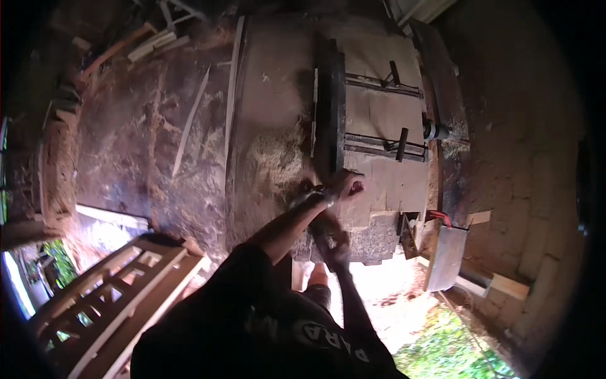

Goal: The person saws a wooden plank using a table saw and then uses a hammer to secure another wooden piece.

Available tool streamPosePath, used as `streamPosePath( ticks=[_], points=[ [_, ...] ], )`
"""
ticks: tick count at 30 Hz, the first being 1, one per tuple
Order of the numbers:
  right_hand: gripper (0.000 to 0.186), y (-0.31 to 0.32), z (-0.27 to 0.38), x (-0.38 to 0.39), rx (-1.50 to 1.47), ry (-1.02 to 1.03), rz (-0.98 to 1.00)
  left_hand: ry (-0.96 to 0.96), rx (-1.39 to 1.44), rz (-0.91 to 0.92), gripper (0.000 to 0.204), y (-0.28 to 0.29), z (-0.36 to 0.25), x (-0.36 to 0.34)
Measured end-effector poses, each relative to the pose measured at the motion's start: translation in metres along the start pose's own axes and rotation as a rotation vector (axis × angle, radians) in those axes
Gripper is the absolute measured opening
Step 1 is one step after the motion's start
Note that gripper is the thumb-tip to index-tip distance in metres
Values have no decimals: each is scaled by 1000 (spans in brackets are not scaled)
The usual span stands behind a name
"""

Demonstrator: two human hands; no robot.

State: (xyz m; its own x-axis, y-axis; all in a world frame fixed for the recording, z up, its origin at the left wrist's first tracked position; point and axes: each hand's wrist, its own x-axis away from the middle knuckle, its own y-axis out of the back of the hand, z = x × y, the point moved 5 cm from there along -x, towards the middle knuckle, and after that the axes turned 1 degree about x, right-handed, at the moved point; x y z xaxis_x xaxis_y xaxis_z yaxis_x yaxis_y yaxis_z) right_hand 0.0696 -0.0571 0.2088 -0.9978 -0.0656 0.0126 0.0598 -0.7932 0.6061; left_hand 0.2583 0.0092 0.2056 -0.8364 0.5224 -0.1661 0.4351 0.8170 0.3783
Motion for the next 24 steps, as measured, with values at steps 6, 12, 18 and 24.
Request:
streamPosePath(
  ticks=[6,12,18,24],
  points=[
    [59,-27,-18,53,695,82,-64,290,320,-217,10,87,-40,132],
    [17,92,46,28,-496,-846,394,570,142,-441,12,117,75,237],
    [35,185,118,-242,672,61,363,85,96,-476,77,0,22,115],
    [33,87,167,-475,1028,396,423,535,63,-515,71,-12,32,71]
  ],
)
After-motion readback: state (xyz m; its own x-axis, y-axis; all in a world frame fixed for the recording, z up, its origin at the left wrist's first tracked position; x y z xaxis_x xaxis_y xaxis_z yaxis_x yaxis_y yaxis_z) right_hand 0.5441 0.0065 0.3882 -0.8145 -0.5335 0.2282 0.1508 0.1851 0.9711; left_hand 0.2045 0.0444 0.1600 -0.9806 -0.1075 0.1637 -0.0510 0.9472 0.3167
